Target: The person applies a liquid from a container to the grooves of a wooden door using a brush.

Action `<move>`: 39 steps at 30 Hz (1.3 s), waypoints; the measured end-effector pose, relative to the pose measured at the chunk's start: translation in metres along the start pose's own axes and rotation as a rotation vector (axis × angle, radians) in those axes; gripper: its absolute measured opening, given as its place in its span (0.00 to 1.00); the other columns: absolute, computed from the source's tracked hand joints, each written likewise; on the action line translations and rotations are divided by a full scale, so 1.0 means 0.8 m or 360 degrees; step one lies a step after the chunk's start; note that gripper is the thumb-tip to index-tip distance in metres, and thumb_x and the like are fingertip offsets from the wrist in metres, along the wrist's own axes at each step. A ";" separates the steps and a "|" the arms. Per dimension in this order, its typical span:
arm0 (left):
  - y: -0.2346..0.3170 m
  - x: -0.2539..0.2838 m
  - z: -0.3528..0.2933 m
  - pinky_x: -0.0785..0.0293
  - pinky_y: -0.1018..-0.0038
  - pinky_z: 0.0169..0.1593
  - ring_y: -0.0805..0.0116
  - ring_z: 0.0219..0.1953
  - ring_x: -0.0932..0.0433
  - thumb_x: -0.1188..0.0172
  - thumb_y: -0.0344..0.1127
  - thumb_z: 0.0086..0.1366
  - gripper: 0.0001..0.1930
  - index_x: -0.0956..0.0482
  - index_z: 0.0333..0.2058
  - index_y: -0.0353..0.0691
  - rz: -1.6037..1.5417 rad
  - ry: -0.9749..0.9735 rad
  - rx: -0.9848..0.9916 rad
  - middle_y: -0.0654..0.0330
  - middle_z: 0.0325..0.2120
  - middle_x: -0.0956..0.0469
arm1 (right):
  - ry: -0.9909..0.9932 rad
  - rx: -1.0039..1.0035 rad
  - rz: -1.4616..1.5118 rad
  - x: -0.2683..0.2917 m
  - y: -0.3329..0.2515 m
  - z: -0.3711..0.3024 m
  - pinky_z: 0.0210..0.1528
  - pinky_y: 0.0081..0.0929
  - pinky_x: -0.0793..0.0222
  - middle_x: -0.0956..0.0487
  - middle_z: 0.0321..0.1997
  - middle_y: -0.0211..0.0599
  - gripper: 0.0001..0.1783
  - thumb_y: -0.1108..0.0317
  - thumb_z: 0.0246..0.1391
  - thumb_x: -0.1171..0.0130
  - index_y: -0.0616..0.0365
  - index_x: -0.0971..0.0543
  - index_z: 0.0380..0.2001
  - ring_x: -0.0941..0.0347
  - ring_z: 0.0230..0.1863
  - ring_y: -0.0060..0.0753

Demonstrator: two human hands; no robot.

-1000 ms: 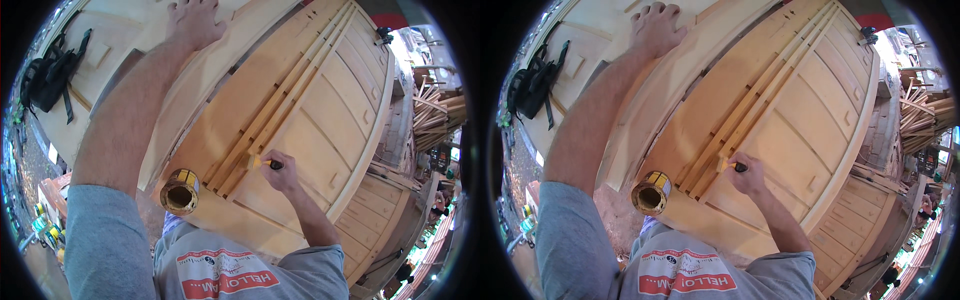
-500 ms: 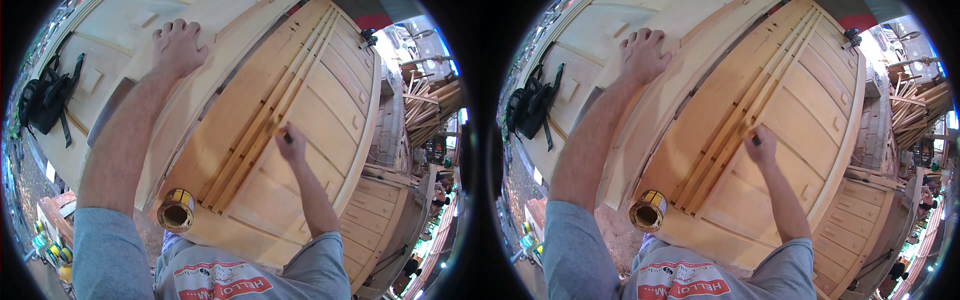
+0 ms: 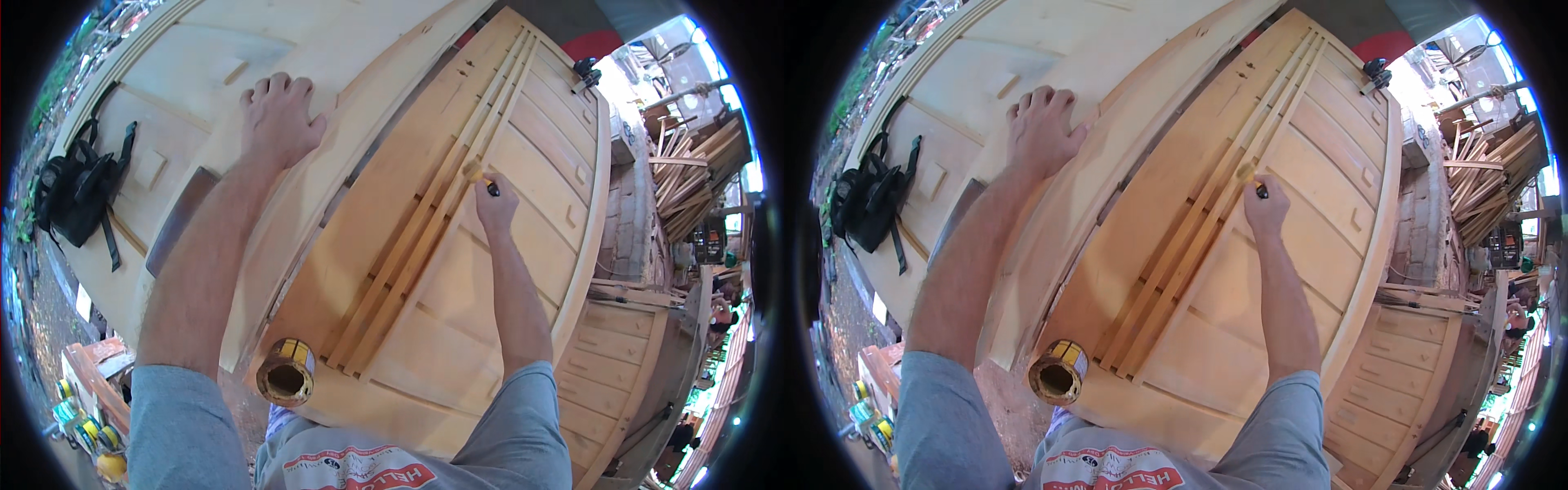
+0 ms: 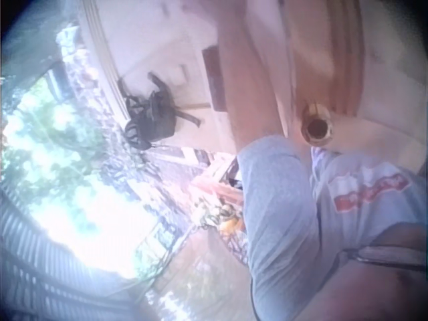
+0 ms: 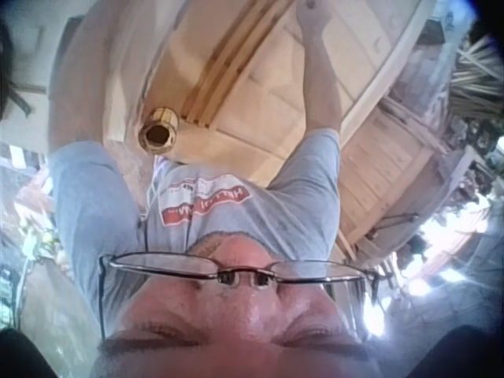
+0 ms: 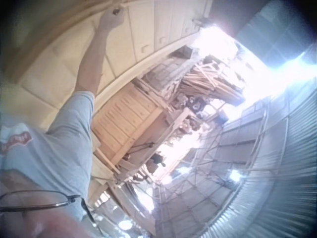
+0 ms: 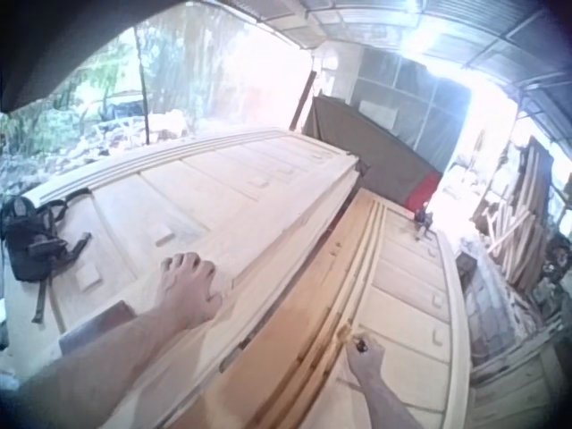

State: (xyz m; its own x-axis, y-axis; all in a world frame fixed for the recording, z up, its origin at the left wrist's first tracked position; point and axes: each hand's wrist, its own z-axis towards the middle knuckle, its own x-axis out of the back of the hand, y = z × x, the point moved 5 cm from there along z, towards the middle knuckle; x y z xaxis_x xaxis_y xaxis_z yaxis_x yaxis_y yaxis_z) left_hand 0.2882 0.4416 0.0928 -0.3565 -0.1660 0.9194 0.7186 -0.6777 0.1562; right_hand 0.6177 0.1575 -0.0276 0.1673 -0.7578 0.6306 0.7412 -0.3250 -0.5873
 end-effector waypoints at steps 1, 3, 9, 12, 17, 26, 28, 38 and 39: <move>0.002 0.001 0.001 0.39 0.48 0.65 0.50 0.63 0.31 0.32 0.51 0.60 0.26 0.21 0.54 0.47 -0.0034 -0.0006 0.0002 0.53 0.55 0.26 | 0.0196 0.0178 -0.0029 0.008 0.001 0.013 0.35 0.32 0.25 0.17 0.26 0.42 0.07 0.68 0.53 0.32 0.58 0.16 0.34 0.21 0.27 0.34; 0.000 0.002 -0.001 0.39 0.48 0.65 0.50 0.63 0.31 0.32 0.51 0.60 0.26 0.22 0.54 0.47 -0.0034 -0.0008 0.0009 0.53 0.55 0.26 | 0.0182 0.0077 -0.0016 0.003 0.005 0.031 0.36 0.32 0.24 0.17 0.27 0.43 0.07 0.68 0.53 0.32 0.58 0.16 0.34 0.20 0.28 0.35; 0.006 0.001 0.001 0.40 0.49 0.66 0.50 0.63 0.31 0.32 0.50 0.60 0.26 0.22 0.55 0.47 -0.0073 0.0002 -0.0002 0.53 0.54 0.26 | -0.0045 -0.0208 -0.0133 -0.015 0.054 0.061 0.36 0.33 0.23 0.17 0.26 0.43 0.10 0.65 0.53 0.33 0.60 0.15 0.34 0.19 0.29 0.34; 0.000 0.001 -0.001 0.40 0.48 0.66 0.50 0.63 0.31 0.32 0.50 0.60 0.26 0.22 0.54 0.47 -0.0061 -0.0009 0.0003 0.54 0.54 0.26 | -0.0441 -0.0648 -0.0027 -0.037 0.064 0.050 0.35 0.32 0.24 0.17 0.25 0.42 0.12 0.61 0.53 0.35 0.59 0.15 0.33 0.19 0.29 0.32; 0.000 0.006 -0.003 0.39 0.49 0.65 0.53 0.62 0.31 0.33 0.49 0.60 0.25 0.21 0.53 0.46 -0.0011 0.0018 -0.0010 0.55 0.53 0.26 | -0.0615 -0.1081 0.0245 -0.017 0.062 0.060 0.36 0.34 0.24 0.15 0.26 0.42 0.12 0.61 0.52 0.36 0.57 0.14 0.34 0.18 0.30 0.34; -0.007 0.003 -0.004 0.38 0.50 0.64 0.53 0.61 0.30 0.33 0.48 0.59 0.24 0.21 0.52 0.45 -0.0048 0.0041 -0.0004 0.53 0.53 0.25 | -0.0476 -0.0361 -0.0172 -0.042 0.009 0.021 0.36 0.35 0.24 0.17 0.26 0.44 0.12 0.60 0.52 0.36 0.57 0.14 0.31 0.20 0.28 0.35; -0.005 0.004 -0.004 0.38 0.51 0.63 0.53 0.60 0.29 0.33 0.48 0.59 0.23 0.21 0.51 0.44 -0.0017 0.0047 -0.0019 0.53 0.52 0.25 | -0.0627 -0.0426 -0.0144 -0.033 0.000 0.002 0.32 0.33 0.26 0.19 0.23 0.41 0.11 0.62 0.52 0.37 0.59 0.15 0.29 0.23 0.24 0.30; 0.002 0.000 0.000 0.38 0.49 0.66 0.51 0.62 0.30 0.31 0.49 0.58 0.26 0.21 0.54 0.47 -0.0061 -0.0004 0.0019 0.54 0.55 0.26 | -0.0422 -0.0103 -0.0145 0.000 -0.014 -0.070 0.31 0.32 0.28 0.20 0.22 0.39 0.09 0.65 0.50 0.33 0.59 0.17 0.32 0.26 0.24 0.29; 0.000 0.001 -0.001 0.38 0.49 0.66 0.52 0.62 0.30 0.31 0.49 0.58 0.26 0.21 0.54 0.47 -0.0038 -0.0020 0.0020 0.54 0.56 0.26 | -0.0589 -0.0300 -0.0098 0.001 -0.020 -0.091 0.32 0.32 0.28 0.20 0.23 0.39 0.09 0.66 0.50 0.33 0.59 0.17 0.32 0.26 0.25 0.30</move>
State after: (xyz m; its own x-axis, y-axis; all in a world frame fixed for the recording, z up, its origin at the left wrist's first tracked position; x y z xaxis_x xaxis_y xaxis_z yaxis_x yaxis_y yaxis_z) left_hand 0.2876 0.4409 0.0929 -0.3661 -0.1406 0.9199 0.7173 -0.6723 0.1827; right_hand 0.5585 0.1207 -0.0545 0.3740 -0.4907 0.7870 0.6308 -0.4876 -0.6037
